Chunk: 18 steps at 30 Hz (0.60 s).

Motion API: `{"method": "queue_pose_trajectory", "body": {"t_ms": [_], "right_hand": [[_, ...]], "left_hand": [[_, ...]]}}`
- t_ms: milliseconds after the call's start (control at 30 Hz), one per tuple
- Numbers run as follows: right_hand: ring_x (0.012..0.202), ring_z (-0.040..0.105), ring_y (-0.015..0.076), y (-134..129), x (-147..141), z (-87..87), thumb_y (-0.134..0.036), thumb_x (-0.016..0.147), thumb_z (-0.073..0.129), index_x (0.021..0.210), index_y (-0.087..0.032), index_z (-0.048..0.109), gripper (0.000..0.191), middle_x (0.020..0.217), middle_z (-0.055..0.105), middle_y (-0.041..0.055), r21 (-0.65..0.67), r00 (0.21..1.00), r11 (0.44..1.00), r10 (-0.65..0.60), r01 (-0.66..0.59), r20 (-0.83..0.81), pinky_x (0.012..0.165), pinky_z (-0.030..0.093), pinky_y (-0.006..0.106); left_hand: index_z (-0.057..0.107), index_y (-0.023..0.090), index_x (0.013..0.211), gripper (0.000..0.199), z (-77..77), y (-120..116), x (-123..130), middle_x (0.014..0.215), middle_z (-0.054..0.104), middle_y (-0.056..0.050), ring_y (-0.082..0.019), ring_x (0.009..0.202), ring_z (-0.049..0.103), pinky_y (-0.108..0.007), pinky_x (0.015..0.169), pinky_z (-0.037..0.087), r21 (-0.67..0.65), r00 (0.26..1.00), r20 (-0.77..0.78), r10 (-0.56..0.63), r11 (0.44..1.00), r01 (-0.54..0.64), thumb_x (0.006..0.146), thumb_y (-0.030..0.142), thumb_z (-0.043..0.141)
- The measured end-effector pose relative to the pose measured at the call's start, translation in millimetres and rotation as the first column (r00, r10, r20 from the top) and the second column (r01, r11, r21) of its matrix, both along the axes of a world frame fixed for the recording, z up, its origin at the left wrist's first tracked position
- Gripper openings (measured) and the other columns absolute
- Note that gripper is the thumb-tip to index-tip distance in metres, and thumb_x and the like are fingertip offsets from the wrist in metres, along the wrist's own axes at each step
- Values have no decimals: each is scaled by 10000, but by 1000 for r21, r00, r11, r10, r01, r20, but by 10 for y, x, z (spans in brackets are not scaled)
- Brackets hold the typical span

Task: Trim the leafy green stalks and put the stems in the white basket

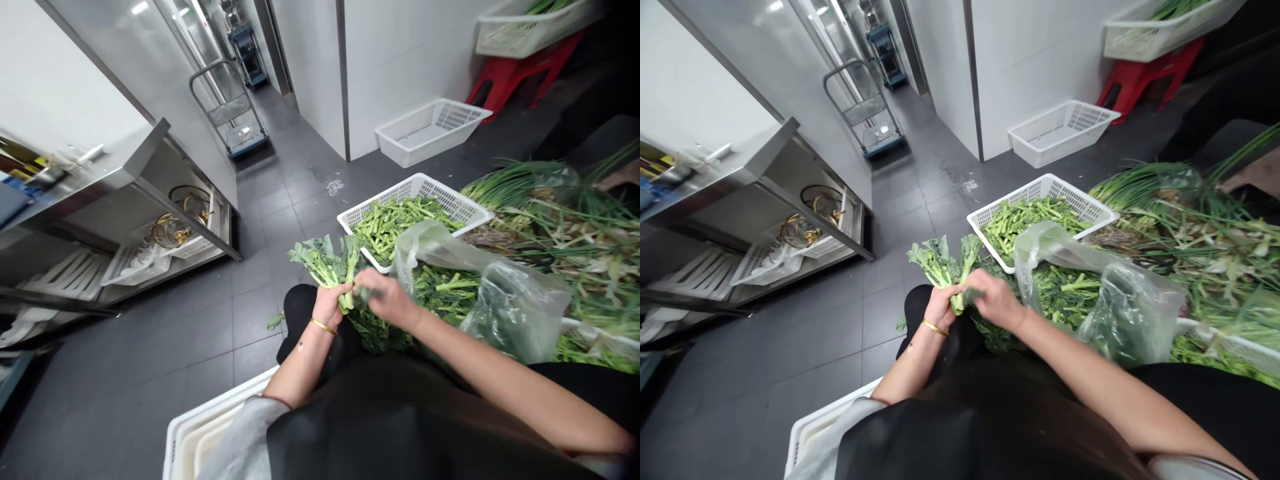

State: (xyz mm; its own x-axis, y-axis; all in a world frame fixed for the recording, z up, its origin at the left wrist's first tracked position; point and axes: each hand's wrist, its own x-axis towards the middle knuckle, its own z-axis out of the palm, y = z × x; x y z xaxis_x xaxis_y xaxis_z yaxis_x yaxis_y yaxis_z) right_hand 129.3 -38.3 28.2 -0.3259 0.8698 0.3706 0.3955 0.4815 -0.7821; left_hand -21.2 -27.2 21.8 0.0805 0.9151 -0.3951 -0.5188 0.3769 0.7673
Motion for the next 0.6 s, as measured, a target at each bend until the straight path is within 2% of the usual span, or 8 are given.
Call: {"method": "queue_pose_trajectory", "body": {"t_ms": [67,133,233,333,400,467,533,600], "right_hand": [[918,622,219,-124,1,22,-302,862,493,814,-204,621,168,913,670,94,-6,989,993,119,-119,-87,841,494,368],[802,633,205,-145,29,28,-334,849,535,822,-207,605,148,825,664,74,-191,969,976,55,-103,-242,733,521,353],[557,585,160,30,79,29,-433,764,629,836,-193,578,256,642,615,27,-569,874,794,-103,-215,-474,481,464,274],[409,470,96,289,107,42,-490,676,688,704,-172,536,354,513,563,-2,-639,815,639,-31,-428,-578,386,355,215],[356,387,63,418,108,55,-486,674,688,643,-177,496,365,449,525,-23,-665,856,672,-87,-327,-509,359,294,197],[332,353,64,462,83,67,-468,700,664,658,-188,492,332,397,471,-52,-676,905,735,-246,-58,-345,349,273,197],[350,391,89,387,24,73,-456,752,607,679,-194,509,290,395,464,-48,-575,908,792,-374,207,-189,379,321,218],[455,502,129,205,-54,64,-444,773,581,659,-195,536,278,492,560,4,-430,913,852,-387,300,-131,475,412,255]], "left_hand": [[656,72,782,266,-11,76,-72,768,697,-85,-107,533,587,-205,470,426,22,997,-32,66,998,-66,543,156,738],[645,80,766,246,-18,115,-150,807,698,-93,-95,537,577,-189,445,393,36,1000,11,29,999,-29,552,178,716],[622,111,728,246,-57,88,-191,713,668,-67,-62,439,486,-192,399,336,82,965,177,-192,980,180,548,262,694],[625,103,691,309,-87,11,-107,557,592,-49,-56,370,412,-207,363,274,129,894,204,-399,916,379,557,373,693],[651,87,756,346,-69,-32,-17,622,633,-79,-95,431,507,-211,379,302,153,905,104,-412,906,395,578,375,718],[665,83,853,362,-33,-50,65,758,683,-108,-143,537,601,-215,408,348,176,935,-45,-352,919,354,587,314,750],[668,81,862,347,-8,-29,110,791,694,-109,-156,571,625,-214,420,365,177,957,-139,-255,944,277,574,253,759],[667,77,784,284,-8,35,94,699,679,-83,-126,514,589,-204,415,360,147,984,-148,-102,981,124,557,230,745]]}}
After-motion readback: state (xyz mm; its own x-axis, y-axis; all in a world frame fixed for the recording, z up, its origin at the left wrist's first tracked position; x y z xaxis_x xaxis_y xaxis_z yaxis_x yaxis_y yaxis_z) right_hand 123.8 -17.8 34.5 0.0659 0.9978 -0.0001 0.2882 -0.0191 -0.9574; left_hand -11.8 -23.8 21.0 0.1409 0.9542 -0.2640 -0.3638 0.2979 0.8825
